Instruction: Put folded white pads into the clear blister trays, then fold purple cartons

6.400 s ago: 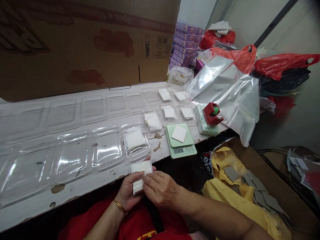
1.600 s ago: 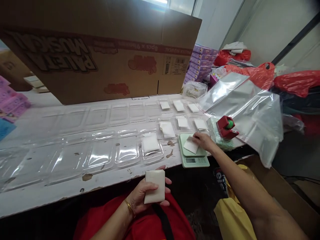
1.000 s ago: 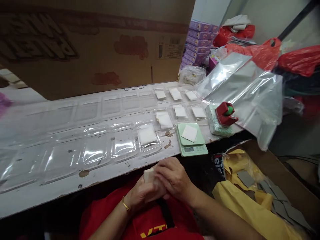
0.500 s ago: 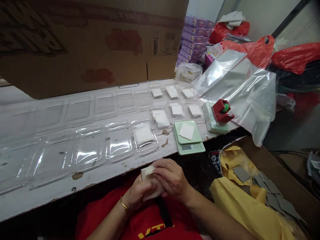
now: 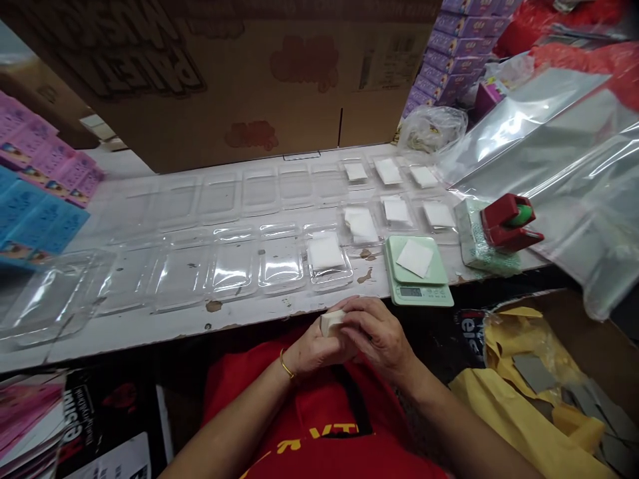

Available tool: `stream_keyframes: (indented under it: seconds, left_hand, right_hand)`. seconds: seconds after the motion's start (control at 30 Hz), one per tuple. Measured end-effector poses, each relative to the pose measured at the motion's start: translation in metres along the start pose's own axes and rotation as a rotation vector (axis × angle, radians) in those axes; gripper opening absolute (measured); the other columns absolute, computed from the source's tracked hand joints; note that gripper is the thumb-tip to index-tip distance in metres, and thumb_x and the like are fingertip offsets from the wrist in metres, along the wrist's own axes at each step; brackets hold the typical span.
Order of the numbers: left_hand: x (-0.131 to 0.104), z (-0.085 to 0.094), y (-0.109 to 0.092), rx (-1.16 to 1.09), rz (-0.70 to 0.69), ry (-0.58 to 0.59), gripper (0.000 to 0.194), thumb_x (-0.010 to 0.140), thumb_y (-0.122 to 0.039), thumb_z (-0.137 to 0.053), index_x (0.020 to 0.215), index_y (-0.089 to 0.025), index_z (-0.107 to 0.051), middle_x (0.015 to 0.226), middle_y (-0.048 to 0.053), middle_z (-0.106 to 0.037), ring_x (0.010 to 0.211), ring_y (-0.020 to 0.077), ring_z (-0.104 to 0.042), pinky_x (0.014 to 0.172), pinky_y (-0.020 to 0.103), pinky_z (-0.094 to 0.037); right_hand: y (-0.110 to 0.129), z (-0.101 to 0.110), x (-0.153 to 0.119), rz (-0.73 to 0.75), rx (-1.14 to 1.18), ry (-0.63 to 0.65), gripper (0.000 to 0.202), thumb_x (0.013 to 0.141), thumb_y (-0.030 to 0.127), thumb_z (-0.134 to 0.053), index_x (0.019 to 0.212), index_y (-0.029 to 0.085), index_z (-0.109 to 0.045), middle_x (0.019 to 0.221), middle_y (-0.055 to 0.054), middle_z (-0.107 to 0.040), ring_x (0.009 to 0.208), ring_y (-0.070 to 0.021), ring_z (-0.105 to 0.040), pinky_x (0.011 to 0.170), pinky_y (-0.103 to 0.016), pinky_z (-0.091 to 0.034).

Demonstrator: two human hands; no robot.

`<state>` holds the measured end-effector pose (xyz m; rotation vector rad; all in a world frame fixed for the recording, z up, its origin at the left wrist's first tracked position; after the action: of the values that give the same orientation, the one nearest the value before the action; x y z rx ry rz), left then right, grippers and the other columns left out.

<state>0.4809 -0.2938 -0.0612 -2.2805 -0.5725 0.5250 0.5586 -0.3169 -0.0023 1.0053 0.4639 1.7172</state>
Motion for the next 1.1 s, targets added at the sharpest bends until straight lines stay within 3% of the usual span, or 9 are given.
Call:
stream_keyframes:
  seconds: [0.3,0.5,0.6,0.67,0.77,0.93,1.03,1.1]
  left_hand:
    - [-0.002,0.007,0.008,0.039,0.029,0.014,0.048,0.067,-0.011,-0.061,0.113,-0.017,-0.047,0.06,-0.007,-0.036,0.05,0.0045,-0.03,0.046,0.018,-0.026]
    - [0.001,-0.001,0.01,-0.081,0.071,-0.009,0.051,0.06,-0.012,-0.067,0.109,-0.018,-0.052,0.078,-0.001,-0.054,0.068,0.0128,-0.051,0.063,0.026,-0.043]
    - [0.001,0.0,0.015,-0.102,0.102,-0.003,0.062,0.061,-0.009,-0.065,0.119,-0.022,-0.046,0.093,0.003,-0.058,0.079,0.0183,-0.056,0.068,0.032,-0.047]
    - [0.0,0.004,0.021,-0.135,0.15,0.01,0.069,0.063,-0.008,-0.061,0.126,-0.025,-0.038,0.101,0.006,-0.057,0.084,0.0219,-0.057,0.069,0.037,-0.048]
    - [-0.001,0.008,0.03,-0.191,0.217,0.045,0.075,0.066,-0.009,-0.056,0.132,-0.027,-0.027,0.105,0.01,-0.057,0.089,0.0276,-0.058,0.068,0.046,-0.05]
    - [0.001,0.01,0.03,-0.191,0.185,0.047,0.074,0.07,-0.009,-0.051,0.135,-0.025,-0.02,0.106,0.014,-0.057,0.093,0.0304,-0.057,0.069,0.051,-0.049]
    - [0.0,0.009,0.028,-0.173,0.191,0.02,0.075,0.07,-0.008,-0.051,0.135,-0.026,-0.019,0.104,0.013,-0.058,0.091,0.0292,-0.058,0.068,0.05,-0.05]
    - [0.0,0.008,0.026,-0.164,0.191,-0.017,0.076,0.069,-0.009,-0.051,0.135,-0.026,-0.019,0.102,0.013,-0.058,0.089,0.0283,-0.058,0.066,0.049,-0.05]
  right_hand:
    - [-0.003,-0.002,0.002,-0.09,-0.01,0.055,0.014,0.077,0.009,-0.052,0.084,0.02,-0.054,0.101,-0.005,-0.055,0.095,-0.0177,-0.049,0.081,-0.033,-0.042]
    - [0.001,-0.003,-0.006,0.003,-0.113,0.06,0.011,0.078,0.01,-0.049,0.082,0.019,-0.052,0.1,-0.006,-0.055,0.096,-0.0189,-0.049,0.083,-0.035,-0.038]
    - [0.005,-0.002,-0.011,0.058,-0.115,0.132,0.011,0.081,0.012,-0.045,0.085,0.019,-0.053,0.087,-0.005,-0.058,0.083,-0.0156,-0.052,0.075,-0.03,-0.041]
    - [-0.002,0.006,-0.011,0.009,-0.076,0.183,0.013,0.082,0.012,-0.043,0.084,0.019,-0.054,0.079,-0.003,-0.059,0.074,-0.0131,-0.052,0.068,-0.025,-0.041]
    - [-0.038,0.042,-0.005,-0.193,-0.024,0.132,0.012,0.079,0.014,-0.045,0.081,0.019,-0.056,0.074,-0.001,-0.06,0.069,-0.0115,-0.053,0.063,-0.023,-0.042]
    - [-0.133,0.123,0.016,-0.459,0.011,-0.09,0.008,0.071,0.025,-0.055,0.071,0.017,-0.055,0.066,0.001,-0.057,0.061,-0.0115,-0.052,0.056,-0.023,-0.041]
    - [-0.176,0.147,0.029,-0.486,-0.135,-0.115,0.012,0.068,0.028,-0.056,0.066,0.016,-0.055,0.059,0.002,-0.055,0.055,-0.0109,-0.049,0.052,-0.023,-0.039]
    - [-0.192,0.155,0.033,-0.47,-0.228,-0.145,0.012,0.067,0.028,-0.057,0.066,0.016,-0.057,0.06,0.001,-0.056,0.056,-0.0116,-0.049,0.053,-0.024,-0.039]
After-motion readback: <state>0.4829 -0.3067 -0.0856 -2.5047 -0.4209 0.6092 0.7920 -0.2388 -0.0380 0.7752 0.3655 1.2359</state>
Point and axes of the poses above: each hand's wrist, its own x-axis towards the middle knuckle, its own z-axis out of the back of the hand, y = z × x, the point moved 7 cm from there along x, towards the middle knuckle
